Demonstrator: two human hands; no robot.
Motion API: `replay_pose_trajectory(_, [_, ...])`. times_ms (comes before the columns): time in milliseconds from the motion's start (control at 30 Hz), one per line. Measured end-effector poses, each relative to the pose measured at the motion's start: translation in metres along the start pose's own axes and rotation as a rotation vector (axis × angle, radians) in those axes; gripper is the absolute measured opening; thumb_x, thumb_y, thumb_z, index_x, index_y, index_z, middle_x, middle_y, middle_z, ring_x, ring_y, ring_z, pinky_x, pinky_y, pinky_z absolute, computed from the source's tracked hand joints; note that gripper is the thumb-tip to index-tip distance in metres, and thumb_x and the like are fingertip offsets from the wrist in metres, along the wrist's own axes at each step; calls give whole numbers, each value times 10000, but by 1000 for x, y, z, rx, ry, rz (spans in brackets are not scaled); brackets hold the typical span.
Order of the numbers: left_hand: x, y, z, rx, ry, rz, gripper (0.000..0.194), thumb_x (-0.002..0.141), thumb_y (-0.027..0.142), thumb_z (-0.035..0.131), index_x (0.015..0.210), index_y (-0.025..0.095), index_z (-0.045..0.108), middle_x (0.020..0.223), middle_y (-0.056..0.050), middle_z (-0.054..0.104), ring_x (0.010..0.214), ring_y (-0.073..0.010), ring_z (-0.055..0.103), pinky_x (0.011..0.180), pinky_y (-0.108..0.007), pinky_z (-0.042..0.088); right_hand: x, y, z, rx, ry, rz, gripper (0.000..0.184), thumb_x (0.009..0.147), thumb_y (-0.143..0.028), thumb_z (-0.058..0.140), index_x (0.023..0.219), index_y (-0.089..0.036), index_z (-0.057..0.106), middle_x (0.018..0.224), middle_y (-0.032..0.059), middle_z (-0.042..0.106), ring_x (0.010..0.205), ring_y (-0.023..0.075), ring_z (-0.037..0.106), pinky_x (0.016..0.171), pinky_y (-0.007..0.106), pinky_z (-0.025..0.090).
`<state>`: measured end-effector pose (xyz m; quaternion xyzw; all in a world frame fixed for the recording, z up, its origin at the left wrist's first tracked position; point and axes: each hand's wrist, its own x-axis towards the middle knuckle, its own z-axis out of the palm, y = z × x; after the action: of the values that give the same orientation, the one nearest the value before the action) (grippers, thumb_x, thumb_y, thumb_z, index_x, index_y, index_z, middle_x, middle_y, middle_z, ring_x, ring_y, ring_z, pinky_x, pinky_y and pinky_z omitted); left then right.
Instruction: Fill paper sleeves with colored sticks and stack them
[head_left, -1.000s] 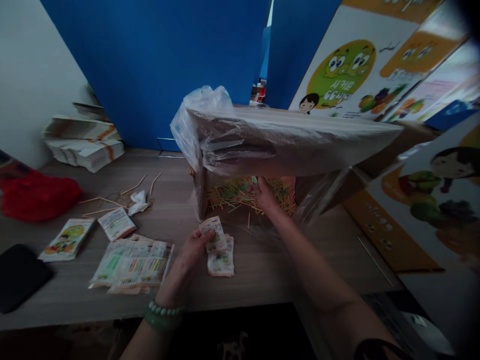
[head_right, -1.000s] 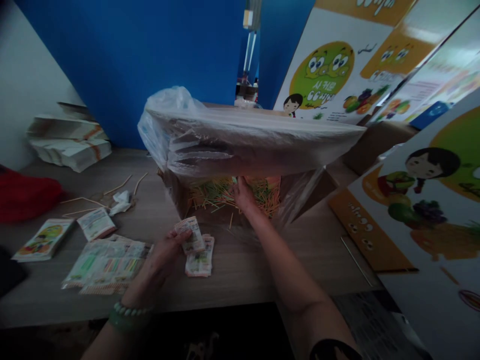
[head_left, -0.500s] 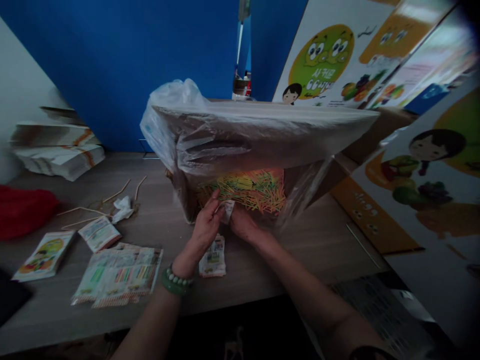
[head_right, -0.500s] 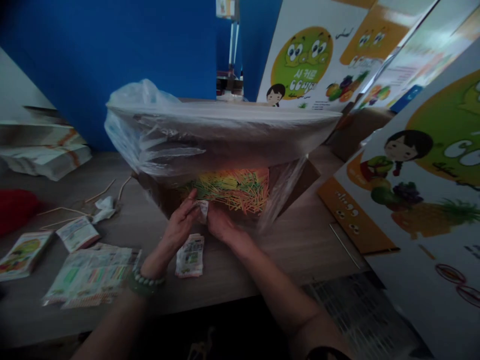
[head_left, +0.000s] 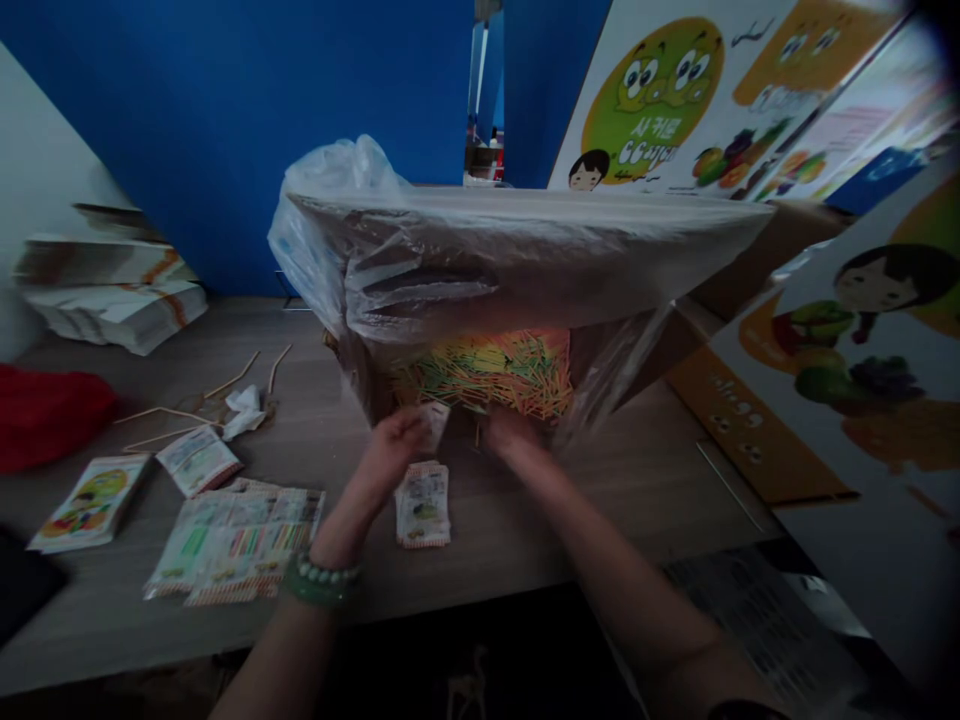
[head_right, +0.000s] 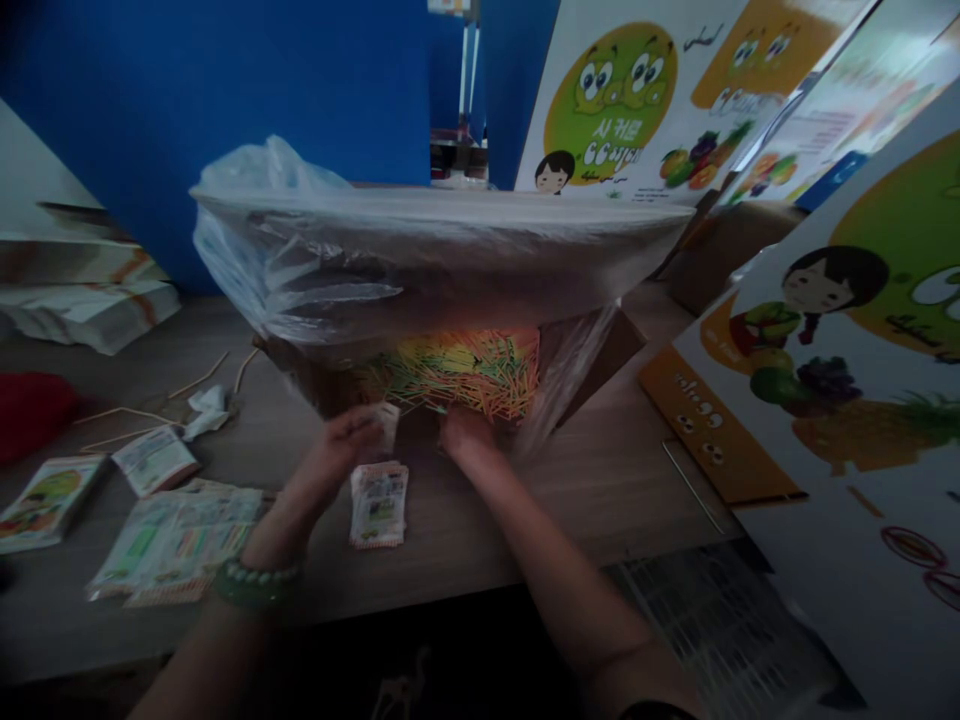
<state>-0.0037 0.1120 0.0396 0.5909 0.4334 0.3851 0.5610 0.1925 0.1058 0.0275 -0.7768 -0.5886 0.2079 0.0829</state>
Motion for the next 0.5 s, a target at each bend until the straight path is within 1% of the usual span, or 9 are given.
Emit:
replay_pose_trajectory(33, [-6, -5, 5, 158, -69, 46, 143, 812, 237, 614, 856, 193, 742, 1009, -91, 750, 979, -265, 678, 896, -404, 518, -3, -5, 2, -73, -67, 28, 276, 879, -169, 507, 1012, -144, 747, 1018, 165, 749, 1002, 293, 696, 811, 358, 512])
replay_pose_trajectory(100, [-16, -14, 18, 470, -190, 145, 178, 819, 128, 562, 778, 201, 719, 1182, -108, 719, 1128, -291, 639, 1020, -453, 451, -5, -14, 6, -186, -143, 48, 304, 886, -151, 480, 1018, -132, 754, 1058, 191, 744, 1041, 311, 695, 813, 374, 514])
replay_pose_trajectory(133, [-20, -18, 24, 593, -240, 177, 211, 815, 83, 544, 775, 203, 713, 1267, -113, 685, 1190, -295, 612, 1067, -466, 413, -6, -18, 6, -204, -148, 44, 313, 889, -151, 474, 1026, -130, 754, 1076, 197, 741, 1054, 317, 693, 812, 378, 516])
replay_pose_trajectory(200, [-26, -25, 34, 741, -299, 205, 258, 811, 33, 517, 804, 200, 713, 1360, -129, 628, 1254, -294, 579, 1113, -470, 370, -5, -24, 3, -206, -152, 33, 317, 889, -167, 478, 1046, -131, 750, 1091, 198, 738, 1059, 324, 693, 796, 377, 522])
replay_pose_trajectory(300, [-26, -29, 35, 788, -332, 204, 261, 819, 23, 508, 814, 182, 715, 1341, -156, 632, 1226, -297, 603, 1080, -447, 417, -3, -28, -6, -197, -102, 0, 334, 891, -180, 476, 1116, -149, 721, 1104, 182, 737, 1039, 307, 700, 781, 356, 520])
replay_pose_trajectory(367, [-24, -29, 31, 780, -355, 194, 259, 818, 17, 507, 799, 176, 711, 1275, -152, 668, 1176, -283, 633, 1045, -416, 455, 3, -33, -10, -212, -33, -59, 357, 916, -186, 440, 1174, -162, 686, 1115, 173, 735, 1030, 290, 700, 791, 347, 513])
replay_pose_trajectory(400, [-23, -29, 30, 781, -373, 192, 257, 817, 15, 508, 796, 175, 708, 1249, -141, 680, 1164, -270, 638, 1039, -399, 463, 7, -37, -11, -226, -24, -108, 362, 930, -197, 428, 1199, -169, 668, 1124, 168, 732, 1028, 282, 699, 796, 343, 510])
replay_pose_trajectory(433, [-21, -29, 28, 792, -390, 192, 255, 818, 13, 509, 801, 174, 705, 1239, -130, 685, 1166, -258, 635, 1044, -386, 462, 12, -40, -12, -243, -39, -158, 363, 937, -209, 426, 1219, -176, 653, 1135, 163, 729, 1027, 276, 698, 799, 339, 508])
replay_pose_trajectory(500, [-20, -28, 26, 837, -415, 181, 246, 827, 20, 506, 831, 167, 703, 1262, -123, 673, 1198, -248, 614, 1057, -379, 454, 24, -48, -10, -277, -133, -241, 360, 928, -232, 461, 1234, -186, 646, 1164, 149, 722, 1025, 271, 696, 799, 333, 507])
